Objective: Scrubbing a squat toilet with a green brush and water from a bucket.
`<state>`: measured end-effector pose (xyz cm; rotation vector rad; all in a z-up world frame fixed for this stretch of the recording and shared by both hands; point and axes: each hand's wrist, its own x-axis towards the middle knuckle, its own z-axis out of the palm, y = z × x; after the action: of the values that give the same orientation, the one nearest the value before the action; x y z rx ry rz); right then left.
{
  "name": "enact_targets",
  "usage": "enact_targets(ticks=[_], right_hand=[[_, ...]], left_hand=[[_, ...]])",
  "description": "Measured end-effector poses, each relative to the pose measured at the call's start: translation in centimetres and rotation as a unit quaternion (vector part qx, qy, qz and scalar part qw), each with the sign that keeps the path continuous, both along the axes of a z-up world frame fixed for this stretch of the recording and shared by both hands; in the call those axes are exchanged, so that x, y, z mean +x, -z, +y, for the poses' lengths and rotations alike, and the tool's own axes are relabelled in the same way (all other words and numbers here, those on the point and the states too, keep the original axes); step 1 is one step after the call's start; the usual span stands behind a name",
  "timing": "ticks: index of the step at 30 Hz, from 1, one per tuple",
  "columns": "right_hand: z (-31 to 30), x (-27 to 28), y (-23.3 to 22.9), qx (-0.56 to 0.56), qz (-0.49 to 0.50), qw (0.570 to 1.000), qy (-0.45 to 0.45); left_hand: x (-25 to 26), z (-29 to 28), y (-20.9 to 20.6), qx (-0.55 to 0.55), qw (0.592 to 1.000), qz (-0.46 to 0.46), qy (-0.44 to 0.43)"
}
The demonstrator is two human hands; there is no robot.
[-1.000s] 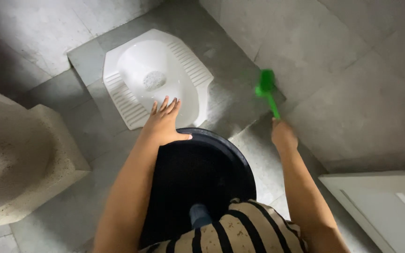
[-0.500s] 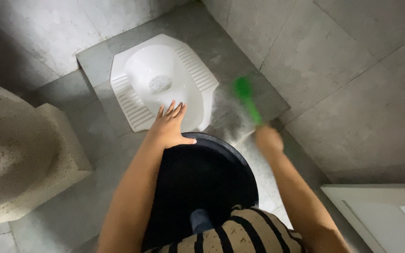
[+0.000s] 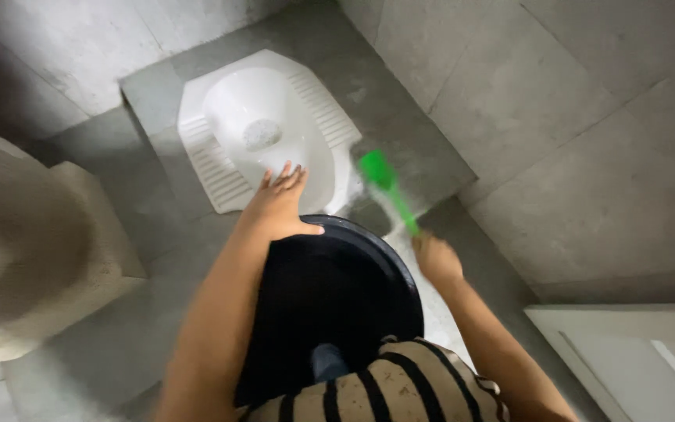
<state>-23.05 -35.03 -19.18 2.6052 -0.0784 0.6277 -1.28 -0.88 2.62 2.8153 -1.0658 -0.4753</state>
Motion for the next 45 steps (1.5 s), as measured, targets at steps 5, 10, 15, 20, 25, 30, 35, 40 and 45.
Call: enact_targets(ticks=[5, 10, 15, 20, 25, 30, 35, 40, 45], right_hand=[[-1.4, -1.2, -1.3, -0.117, 0.077, 0.989, -0.052], [-5.5, 0.8, 1.4, 0.373, 0.205, 0.85, 0.31], [1.5, -0.6, 2.1, 0.412, 0.158, 0.893, -0.09], [-5.1, -1.3, 2.3, 0.429, 0.1, 0.895, 0.069], [-7.9, -2.1, 9.5, -0.092, 0.207, 0.963, 0.145], [-5.2, -0.9, 4.6, 0.219, 0.062, 0.955, -0.19], [-5.6, 7.4, -5.2, 0.499, 0.203, 0.795, 0.279], [-5.0, 12.9, 4.0, 0.15, 0.301, 0.942, 0.006], [-0.8, 16.5, -12.3, 0.542, 0.274, 0.744, 0.277]], left_hand=[[0.3, 0.3, 0.5, 0.014, 1.0, 0.011, 0.025], [-0.5, 0.0, -0.6, 0.003, 0.999, -0.005, 0.037], [-0.7, -0.5, -0.9, 0.022, 0.999, -0.017, 0.026], [-0.9, -0.4, -1.0, 0.026, 0.999, -0.021, 0.01], [-0.4, -0.6, -0.8, 0.008, 0.999, -0.03, 0.012], [-0.3, 0.0, -0.2, 0.009, 1.0, -0.007, 0.008], [0.0, 0.7, 1.6, -0.044, 0.998, -0.039, 0.03], [0.4, 0.7, 1.9, -0.052, 0.998, -0.031, 0.011], [0.9, 1.5, 4.5, -0.088, 0.996, -0.016, 0.007]])
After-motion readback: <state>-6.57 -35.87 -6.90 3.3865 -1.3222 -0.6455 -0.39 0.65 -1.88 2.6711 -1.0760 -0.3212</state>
